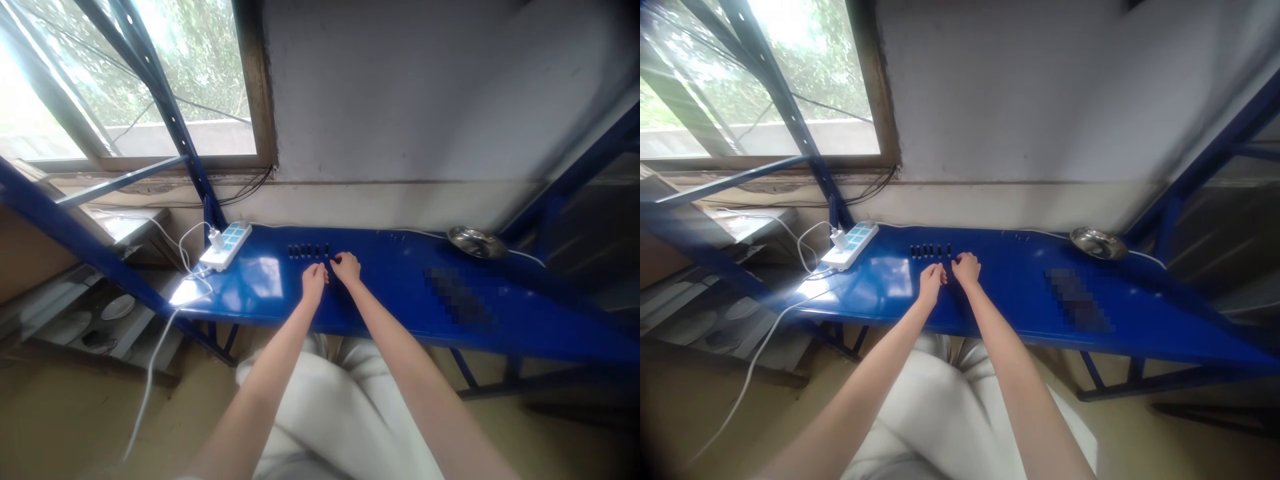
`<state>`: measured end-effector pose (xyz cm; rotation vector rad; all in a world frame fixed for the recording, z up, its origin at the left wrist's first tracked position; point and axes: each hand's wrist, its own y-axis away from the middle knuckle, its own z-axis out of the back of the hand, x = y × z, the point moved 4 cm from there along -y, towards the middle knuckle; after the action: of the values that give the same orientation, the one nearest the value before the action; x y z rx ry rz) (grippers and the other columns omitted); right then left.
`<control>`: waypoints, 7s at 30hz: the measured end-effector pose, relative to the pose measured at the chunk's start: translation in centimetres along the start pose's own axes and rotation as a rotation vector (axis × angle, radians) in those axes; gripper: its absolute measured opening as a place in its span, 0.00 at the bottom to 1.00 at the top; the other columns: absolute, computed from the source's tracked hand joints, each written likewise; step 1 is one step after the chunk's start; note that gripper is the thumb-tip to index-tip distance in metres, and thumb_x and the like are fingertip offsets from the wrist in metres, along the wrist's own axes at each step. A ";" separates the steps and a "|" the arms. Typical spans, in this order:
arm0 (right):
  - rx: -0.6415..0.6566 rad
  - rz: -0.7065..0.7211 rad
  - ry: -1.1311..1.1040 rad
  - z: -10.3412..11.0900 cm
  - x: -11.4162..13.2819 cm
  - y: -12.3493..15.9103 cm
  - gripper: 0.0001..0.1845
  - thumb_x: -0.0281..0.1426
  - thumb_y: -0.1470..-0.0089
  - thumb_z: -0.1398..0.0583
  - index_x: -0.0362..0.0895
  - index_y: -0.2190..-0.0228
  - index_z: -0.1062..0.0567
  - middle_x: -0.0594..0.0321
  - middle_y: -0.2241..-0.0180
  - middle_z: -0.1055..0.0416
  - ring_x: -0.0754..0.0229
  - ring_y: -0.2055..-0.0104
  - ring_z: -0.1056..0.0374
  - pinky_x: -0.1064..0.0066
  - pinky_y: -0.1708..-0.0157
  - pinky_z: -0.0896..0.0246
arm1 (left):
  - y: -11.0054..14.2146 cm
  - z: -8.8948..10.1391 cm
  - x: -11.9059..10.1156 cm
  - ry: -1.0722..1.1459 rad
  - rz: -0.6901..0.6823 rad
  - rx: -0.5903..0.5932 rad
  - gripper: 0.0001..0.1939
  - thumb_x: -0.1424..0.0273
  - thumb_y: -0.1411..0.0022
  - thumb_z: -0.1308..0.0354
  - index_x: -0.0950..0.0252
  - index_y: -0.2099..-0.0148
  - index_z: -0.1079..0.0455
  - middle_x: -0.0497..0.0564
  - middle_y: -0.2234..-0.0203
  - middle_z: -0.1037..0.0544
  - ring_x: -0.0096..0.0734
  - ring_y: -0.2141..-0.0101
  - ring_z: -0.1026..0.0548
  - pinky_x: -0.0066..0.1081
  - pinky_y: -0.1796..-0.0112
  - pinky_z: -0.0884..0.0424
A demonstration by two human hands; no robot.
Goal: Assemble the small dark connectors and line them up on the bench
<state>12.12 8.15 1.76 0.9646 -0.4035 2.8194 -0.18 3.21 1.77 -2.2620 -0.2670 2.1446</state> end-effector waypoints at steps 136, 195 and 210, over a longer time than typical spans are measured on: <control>0.217 0.458 -0.401 15.4 10.9 6.6 0.17 0.43 0.54 0.42 0.41 0.78 0.30 0.63 0.78 0.30 0.64 0.76 0.37 0.73 0.74 0.44 | 1.6 1.4 -17.5 -0.217 -0.226 0.499 0.12 0.64 0.43 0.45 0.67 0.61 0.36 0.46 0.74 0.29 0.16 0.82 0.32 0.20 0.80 0.38; 0.168 -0.152 0.225 2.6 -6.9 -8.8 0.12 0.31 0.52 0.41 0.38 0.65 0.24 0.52 0.65 0.26 0.55 0.62 0.29 0.73 0.66 0.37 | 1.0 5.5 -1.1 -0.298 0.084 0.111 0.13 0.61 0.43 0.50 0.66 0.66 0.33 0.48 0.77 0.29 0.22 0.79 0.33 0.25 0.75 0.34; 0.173 -0.173 0.106 2.5 -8.0 -9.6 0.10 0.22 0.55 0.42 0.37 0.68 0.24 0.50 0.63 0.26 0.53 0.58 0.30 0.71 0.60 0.37 | 1.0 5.5 -1.2 -0.308 0.093 0.116 0.13 0.61 0.43 0.50 0.66 0.66 0.33 0.47 0.77 0.29 0.22 0.79 0.32 0.25 0.74 0.33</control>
<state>21.84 16.33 0.72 0.8306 -0.0606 2.7652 -5.61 1.42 2.53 -1.9151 -0.0372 2.4816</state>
